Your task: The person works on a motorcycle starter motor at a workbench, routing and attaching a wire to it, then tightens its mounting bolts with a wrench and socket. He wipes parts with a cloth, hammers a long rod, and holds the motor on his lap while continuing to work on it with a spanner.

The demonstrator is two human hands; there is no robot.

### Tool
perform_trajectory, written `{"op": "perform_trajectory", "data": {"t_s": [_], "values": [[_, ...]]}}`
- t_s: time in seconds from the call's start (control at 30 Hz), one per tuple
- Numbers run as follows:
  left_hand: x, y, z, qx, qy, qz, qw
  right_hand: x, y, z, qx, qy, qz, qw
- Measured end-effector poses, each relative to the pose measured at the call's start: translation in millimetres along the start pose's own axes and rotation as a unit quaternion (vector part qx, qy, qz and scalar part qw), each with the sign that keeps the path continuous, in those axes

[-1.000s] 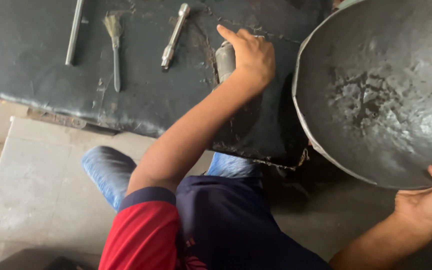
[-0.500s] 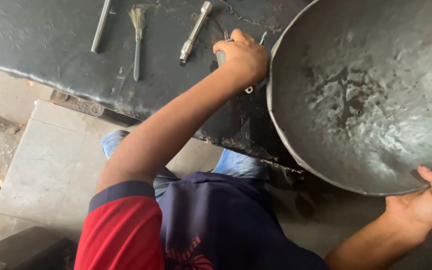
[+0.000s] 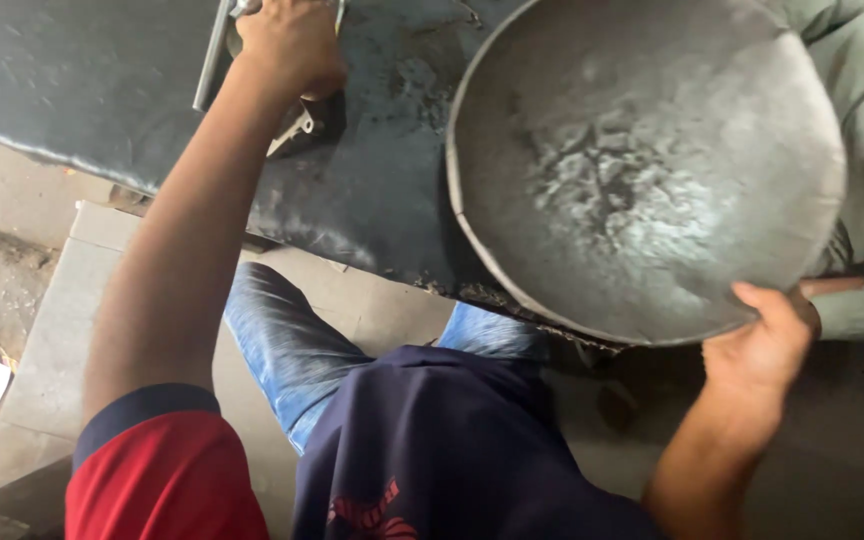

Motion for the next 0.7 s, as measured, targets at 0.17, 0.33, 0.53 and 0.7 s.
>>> {"op": "perform_trajectory", "data": {"t_s": [0.17, 0.33, 0.53, 0.7], "values": [[-9, 2, 4, -0.117, 0.034, 0.092, 0.988, -40, 24, 24, 0.049, -0.003, 0.074, 0.996], [-26, -18, -4, -0.150, 0.002, 0.108, 0.983, -49, 44, 19, 0.078, -0.041, 0.058, 0.994], [1, -94, -42, -0.340, -0.047, 0.092, 0.935, -38, 39, 2, 0.054, -0.120, 0.021, 0.991], [34, -103, -35, -0.247, -0.149, -0.013, 0.958, -62, 30, -38, -0.128, -0.215, -0.051, 0.967]]}}
Point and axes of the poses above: each hand's wrist, its own y-axis towards the middle knuckle, its own z-axis out of the palm, x = y × z, the point moved 8 cm from there along y, towards the middle knuckle, and after that the axes turned 15 degrees about -y, right-handed, at the moved point
